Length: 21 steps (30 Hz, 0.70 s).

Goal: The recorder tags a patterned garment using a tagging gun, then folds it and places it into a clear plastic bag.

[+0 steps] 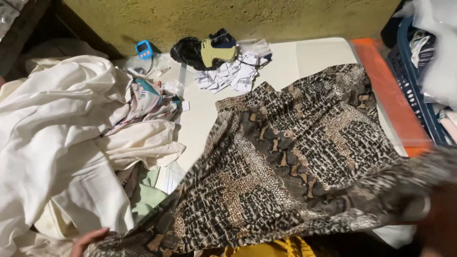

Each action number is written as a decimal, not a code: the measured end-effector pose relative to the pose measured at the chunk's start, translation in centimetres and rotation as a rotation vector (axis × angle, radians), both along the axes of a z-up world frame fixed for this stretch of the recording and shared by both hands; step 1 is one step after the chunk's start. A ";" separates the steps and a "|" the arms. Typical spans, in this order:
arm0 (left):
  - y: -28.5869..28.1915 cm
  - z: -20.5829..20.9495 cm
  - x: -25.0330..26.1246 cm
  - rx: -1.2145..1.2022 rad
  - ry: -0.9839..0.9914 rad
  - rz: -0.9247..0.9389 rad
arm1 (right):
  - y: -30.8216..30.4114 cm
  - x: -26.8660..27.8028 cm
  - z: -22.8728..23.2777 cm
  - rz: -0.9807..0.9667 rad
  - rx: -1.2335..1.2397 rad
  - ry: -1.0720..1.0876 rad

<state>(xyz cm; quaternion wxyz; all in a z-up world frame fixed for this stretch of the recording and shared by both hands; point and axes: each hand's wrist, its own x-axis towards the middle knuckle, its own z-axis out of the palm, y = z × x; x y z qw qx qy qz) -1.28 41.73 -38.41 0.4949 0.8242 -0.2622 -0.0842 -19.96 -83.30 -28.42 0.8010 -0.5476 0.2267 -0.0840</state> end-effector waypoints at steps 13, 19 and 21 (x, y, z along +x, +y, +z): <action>-43.5 23.6 -2.1 0.122 -0.100 0.517 | 20.0 26.0 6.6 -0.234 -1.568 0.356; -47.3 19.5 -2.0 0.399 -0.352 0.366 | 18.9 27.9 3.8 -0.363 -1.794 0.307; -47.5 19.6 -1.8 0.484 -0.411 0.321 | 23.2 27.7 8.3 -0.543 -1.813 0.010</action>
